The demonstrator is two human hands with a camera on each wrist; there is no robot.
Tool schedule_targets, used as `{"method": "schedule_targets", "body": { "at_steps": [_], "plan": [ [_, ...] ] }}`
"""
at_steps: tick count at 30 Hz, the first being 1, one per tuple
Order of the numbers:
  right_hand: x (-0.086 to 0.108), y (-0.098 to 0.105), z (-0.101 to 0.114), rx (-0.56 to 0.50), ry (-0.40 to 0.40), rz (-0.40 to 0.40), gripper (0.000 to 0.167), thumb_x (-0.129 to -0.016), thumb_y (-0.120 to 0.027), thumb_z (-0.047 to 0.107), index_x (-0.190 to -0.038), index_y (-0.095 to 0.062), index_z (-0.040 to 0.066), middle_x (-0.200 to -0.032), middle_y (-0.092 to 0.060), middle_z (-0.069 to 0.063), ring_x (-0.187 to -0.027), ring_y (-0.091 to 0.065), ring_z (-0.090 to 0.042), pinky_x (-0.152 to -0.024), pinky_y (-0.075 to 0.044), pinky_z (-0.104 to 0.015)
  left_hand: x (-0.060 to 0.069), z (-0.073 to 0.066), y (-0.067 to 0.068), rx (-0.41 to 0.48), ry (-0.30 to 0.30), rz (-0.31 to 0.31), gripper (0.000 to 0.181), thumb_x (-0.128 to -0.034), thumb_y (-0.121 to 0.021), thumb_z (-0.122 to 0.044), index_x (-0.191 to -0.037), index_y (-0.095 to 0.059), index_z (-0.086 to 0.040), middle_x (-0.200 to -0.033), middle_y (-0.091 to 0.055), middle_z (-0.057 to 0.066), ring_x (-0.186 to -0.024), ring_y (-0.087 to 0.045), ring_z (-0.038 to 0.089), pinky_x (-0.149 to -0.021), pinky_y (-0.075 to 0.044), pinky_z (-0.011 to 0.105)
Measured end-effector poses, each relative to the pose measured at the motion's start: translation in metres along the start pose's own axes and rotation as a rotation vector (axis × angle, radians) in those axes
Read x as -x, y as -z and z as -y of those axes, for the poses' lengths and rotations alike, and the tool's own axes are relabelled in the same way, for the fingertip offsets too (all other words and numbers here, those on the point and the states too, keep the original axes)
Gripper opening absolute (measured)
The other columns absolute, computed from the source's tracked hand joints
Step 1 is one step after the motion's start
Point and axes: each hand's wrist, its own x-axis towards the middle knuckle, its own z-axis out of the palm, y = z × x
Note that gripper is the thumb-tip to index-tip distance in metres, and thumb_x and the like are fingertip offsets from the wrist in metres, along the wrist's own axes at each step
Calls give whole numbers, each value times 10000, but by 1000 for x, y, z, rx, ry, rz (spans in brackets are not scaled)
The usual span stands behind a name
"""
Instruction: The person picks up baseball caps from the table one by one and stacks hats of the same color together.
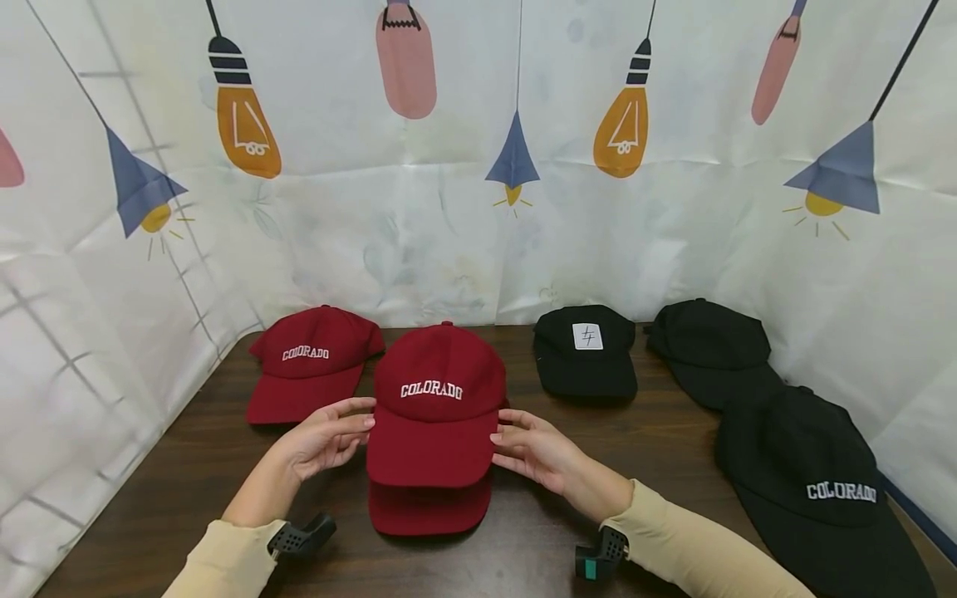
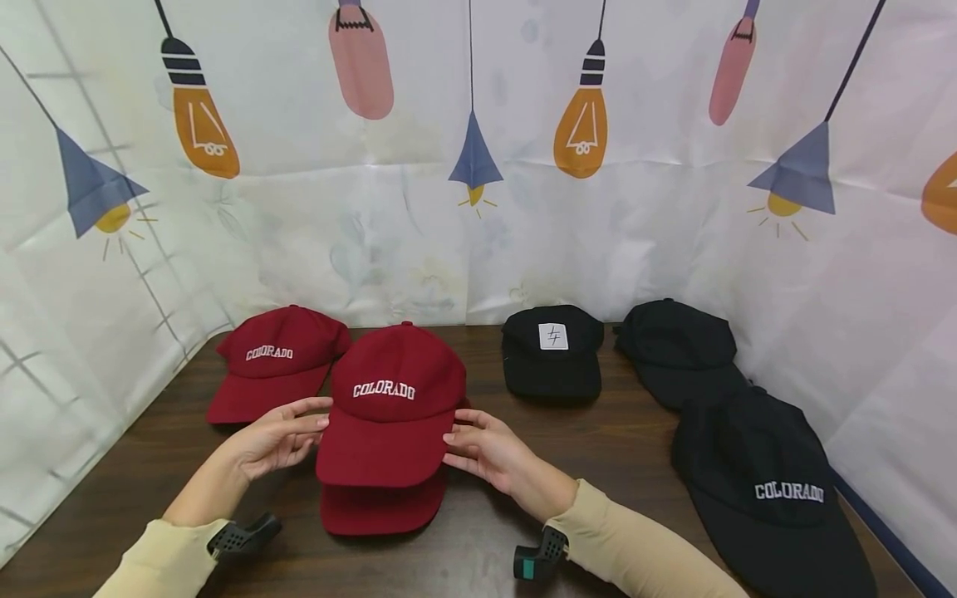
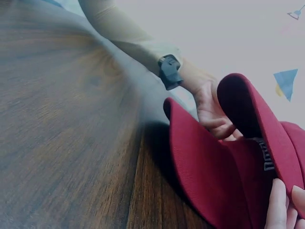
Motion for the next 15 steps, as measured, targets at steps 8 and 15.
{"method": "schedule_targets", "body": {
  "at_steps": [8, 15],
  "plan": [
    [0, 2, -4, 23, -7, -10, 430, -991, -560, -26, -1384, -386, -7, -1156, -587, -87, -941, -658, -149, -917, -563, -351, -4, 2, 1, -74, 10, -28, 200, -1013, -616, -72, -1159, -635, -207, -952, -677, -14, -835, -691, 92, -700, -549, 160],
    [-1, 4, -10, 62, -8, -27, 409, -984, -577, -34, -1355, -406, -14, -1141, -600, -91, -926, -669, -155, -909, -567, -366, -6, 6, 5, -123, 25, -8, 203, -1015, -604, -61, -1174, -619, -185, -943, -673, -22, -840, -692, 89, -698, -548, 159]
  ]
}}
